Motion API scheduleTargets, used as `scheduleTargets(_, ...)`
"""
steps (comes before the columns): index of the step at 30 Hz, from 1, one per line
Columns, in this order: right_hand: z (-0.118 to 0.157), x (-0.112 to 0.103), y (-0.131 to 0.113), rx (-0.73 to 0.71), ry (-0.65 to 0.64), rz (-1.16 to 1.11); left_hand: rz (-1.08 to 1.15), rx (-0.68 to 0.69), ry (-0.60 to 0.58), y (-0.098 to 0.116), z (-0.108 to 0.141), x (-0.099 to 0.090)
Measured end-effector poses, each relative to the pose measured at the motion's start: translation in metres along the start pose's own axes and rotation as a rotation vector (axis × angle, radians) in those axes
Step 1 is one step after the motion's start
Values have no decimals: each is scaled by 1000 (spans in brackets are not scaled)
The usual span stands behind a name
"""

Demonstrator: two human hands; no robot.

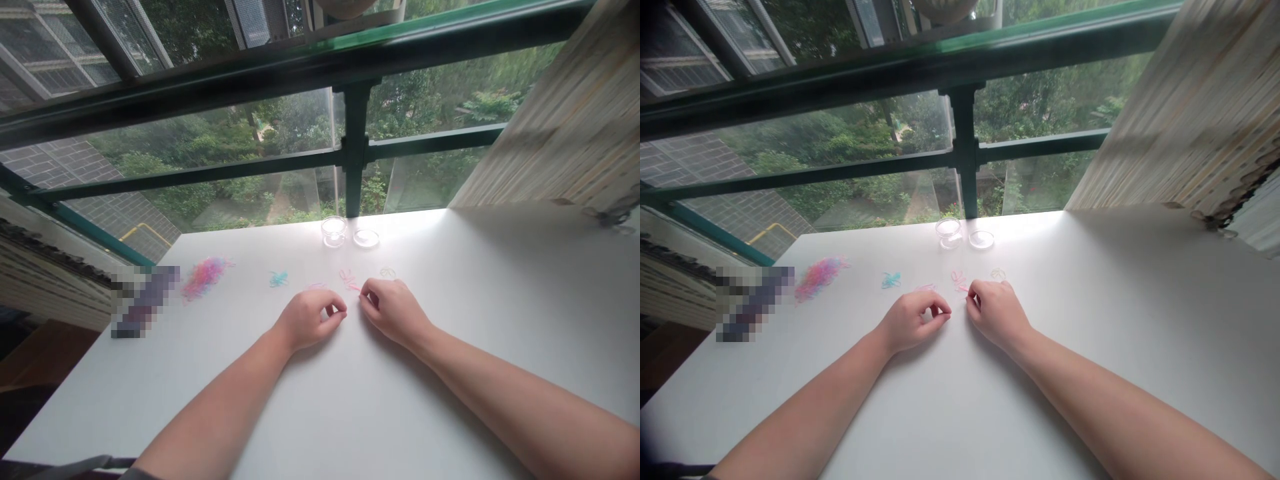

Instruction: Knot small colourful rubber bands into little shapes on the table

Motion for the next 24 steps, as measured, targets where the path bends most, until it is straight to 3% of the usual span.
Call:
scheduleTargets(6,1,2,1,12,-17,29,-134,30,-179,12,3,7)
scheduleTargets(24,1,2,2,10,-39,48,-244,31,-135,11,4,7)
Point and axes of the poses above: each hand's wrist, its own z-axis away from the middle knuckle, its own x-axis out of the palm, y = z × x, the point moved 3 cm from there along -z, towards the middle knuckle, and after that the axes turned 8 degrees about -z, right-handed, at the moved point
